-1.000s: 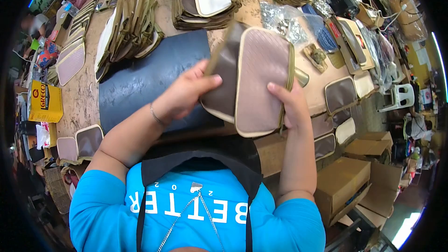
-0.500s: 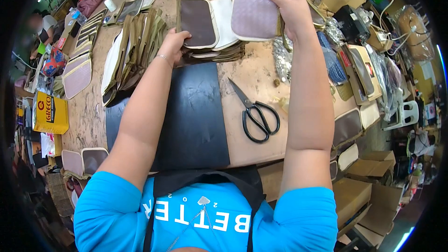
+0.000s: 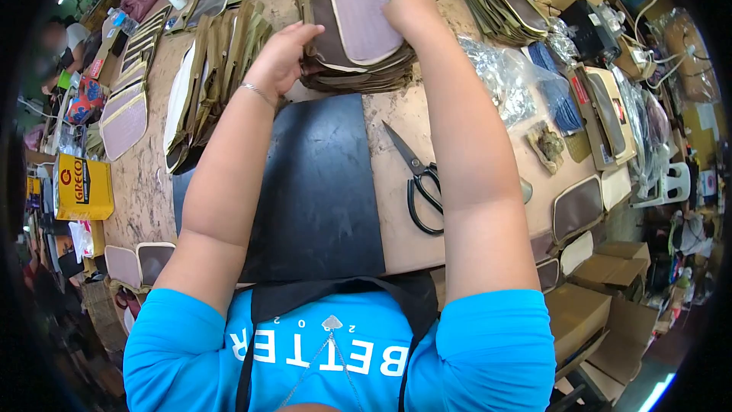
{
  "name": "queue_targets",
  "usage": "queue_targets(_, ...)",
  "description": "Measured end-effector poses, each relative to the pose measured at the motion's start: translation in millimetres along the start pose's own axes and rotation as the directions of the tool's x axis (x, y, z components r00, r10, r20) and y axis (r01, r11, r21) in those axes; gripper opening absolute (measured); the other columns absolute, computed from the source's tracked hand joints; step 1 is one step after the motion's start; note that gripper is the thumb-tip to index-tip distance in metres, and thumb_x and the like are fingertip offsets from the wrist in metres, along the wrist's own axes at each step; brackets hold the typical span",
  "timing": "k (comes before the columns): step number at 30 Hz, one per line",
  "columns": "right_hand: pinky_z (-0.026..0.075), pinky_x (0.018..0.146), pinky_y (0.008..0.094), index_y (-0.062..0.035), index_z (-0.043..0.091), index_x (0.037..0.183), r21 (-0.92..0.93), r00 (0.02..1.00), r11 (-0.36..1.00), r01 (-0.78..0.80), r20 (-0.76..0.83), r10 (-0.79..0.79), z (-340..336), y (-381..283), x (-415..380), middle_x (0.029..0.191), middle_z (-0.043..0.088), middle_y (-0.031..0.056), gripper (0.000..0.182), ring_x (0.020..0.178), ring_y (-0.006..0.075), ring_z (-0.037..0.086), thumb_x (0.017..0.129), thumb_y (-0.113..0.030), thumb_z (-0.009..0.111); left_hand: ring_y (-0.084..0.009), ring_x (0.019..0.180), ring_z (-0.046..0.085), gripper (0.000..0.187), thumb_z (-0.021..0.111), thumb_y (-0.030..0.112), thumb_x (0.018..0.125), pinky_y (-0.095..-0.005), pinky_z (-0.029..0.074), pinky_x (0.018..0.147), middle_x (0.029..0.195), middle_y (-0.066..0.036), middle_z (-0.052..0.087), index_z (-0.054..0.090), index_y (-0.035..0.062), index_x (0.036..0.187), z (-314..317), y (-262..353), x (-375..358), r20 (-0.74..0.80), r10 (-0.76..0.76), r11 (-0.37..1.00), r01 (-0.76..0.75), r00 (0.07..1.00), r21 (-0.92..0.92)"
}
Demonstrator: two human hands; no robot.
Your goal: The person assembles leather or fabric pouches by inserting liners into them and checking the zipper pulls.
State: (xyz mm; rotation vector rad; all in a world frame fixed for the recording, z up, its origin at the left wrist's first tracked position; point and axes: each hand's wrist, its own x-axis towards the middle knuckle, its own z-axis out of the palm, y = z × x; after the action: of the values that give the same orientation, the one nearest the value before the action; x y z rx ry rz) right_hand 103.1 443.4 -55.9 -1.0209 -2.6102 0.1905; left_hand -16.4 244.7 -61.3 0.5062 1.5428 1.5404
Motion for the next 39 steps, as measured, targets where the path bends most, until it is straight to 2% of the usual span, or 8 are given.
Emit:
queue_targets(7,0.049,0.094,0.0333,-0.0082,0.056,0.138,0.62,0.996,0.784,-0.021,-0.051,0.068,-92,58,-134,0.121,0.068,0.0139,0.049,0.108,0.0225,0.065,0.097,-0.034,0.061,-0.0223,0.129,0.048,0.046,0.058,0.03,0.097,-0.0504,0.036,0.108,0.14,-0.008,0.053,0.053,0.0039,0.135,-2,7,-42,-0.11,0.086,0.993,-0.094,0.99,-0.073)
queue_targets(12,0.05,0.088,0.0257,-0.0031,0.062,0.129,0.69,0.907,0.72,-0.072,-0.255,0.335,-163,140,-289,0.111,0.069,0.0079,0.031,0.096,0.0128,0.064,0.103,-0.018,0.054,-0.0301,0.141,0.038,0.051,0.065,0.024,0.092,-0.0449,0.034,0.113,0.149,-0.019,0.044,0.053,0.0027,0.137,1,-13,-49,-0.057,0.545,0.764,-0.468,0.836,0.444)
queue_targets(15,0.052,0.079,0.0264,0.0027,0.062,0.121,0.481,0.442,0.867,-0.129,-0.755,0.484,-166,194,-390,0.1,0.068,0.0107,0.026,0.084,0.0124,0.063,0.103,-0.014,0.052,-0.0375,0.138,0.041,0.045,0.068,0.019,0.088,-0.0445,0.032,0.114,0.142,-0.023,0.05,0.059,0.0059,0.13,22,-37,-60,0.186,0.8,0.333,-0.68,0.57,0.653)
queue_targets(18,0.053,0.077,0.029,0.0035,0.061,0.121,0.508,0.187,0.771,-0.385,-0.775,0.603,-139,265,-484,0.097,0.066,0.0095,0.029,0.078,0.0139,0.061,0.099,-0.014,0.059,-0.0409,0.139,0.039,0.041,0.07,0.016,0.086,-0.047,0.03,0.115,0.146,-0.016,0.048,0.062,0.0098,0.126,59,-72,-111,0.46,0.652,0.228,-0.734,0.603,0.639)
queue_targets(21,0.052,0.085,0.0363,0.005,0.059,0.125,0.314,0.218,0.429,-0.847,-0.531,0.819,-79,391,-636,0.104,0.066,0.0151,0.044,0.088,0.0232,0.063,0.093,-0.023,0.068,-0.0405,0.139,0.038,0.04,0.07,0.012,0.085,-0.047,0.03,0.116,0.146,-0.016,0.048,0.063,0.0108,0.125,67,-115,-131,0.536,0.628,0.096,-0.74,0.564,0.666)
queue_targets(26,0.037,0.112,0.0439,-0.0095,0.035,0.151,0.235,-0.368,-0.331,-0.914,-0.13,0.921,-22,335,-671,0.149,0.043,0.0214,0.092,0.139,0.0345,0.04,0.08,-0.049,0.078,-0.0361,0.138,0.041,0.03,0.065,0.01,0.089,-0.0453,0.03,0.114,0.145,-0.014,0.05,0.065,0.006,0.119,63,-122,-115,0.433,0.574,0.307,-0.673,0.695,0.673)
queue_targets(32,0.041,0.108,0.045,-0.0084,0.036,0.149,0.611,-0.448,-0.419,-0.672,0.115,0.887,27,339,-701,0.145,0.047,0.0192,0.082,0.134,0.0335,0.047,0.083,-0.028,0.079,-0.036,0.139,0.04,0.027,0.064,0.011,0.09,-0.0454,0.029,0.115,0.145,-0.014,0.05,0.065,0.0052,0.116,70,-123,-120,0.484,0.579,0.106,-0.649,0.656,0.753)
queue_targets(39,0.049,0.1,0.0423,-0.0038,0.051,0.131,0.995,0.081,-0.102,0.022,0.1,0.992,-29,317,-678,0.13,0.059,0.0115,0.048,0.116,0.0272,0.059,0.088,-0.011,0.071,-0.0344,0.14,0.039,0.028,0.063,0.012,0.092,-0.0441,0.028,0.115,0.146,-0.014,0.049,0.064,0.0055,0.119,69,-124,-118,0.482,0.561,0.074,-0.621,0.673,0.78)
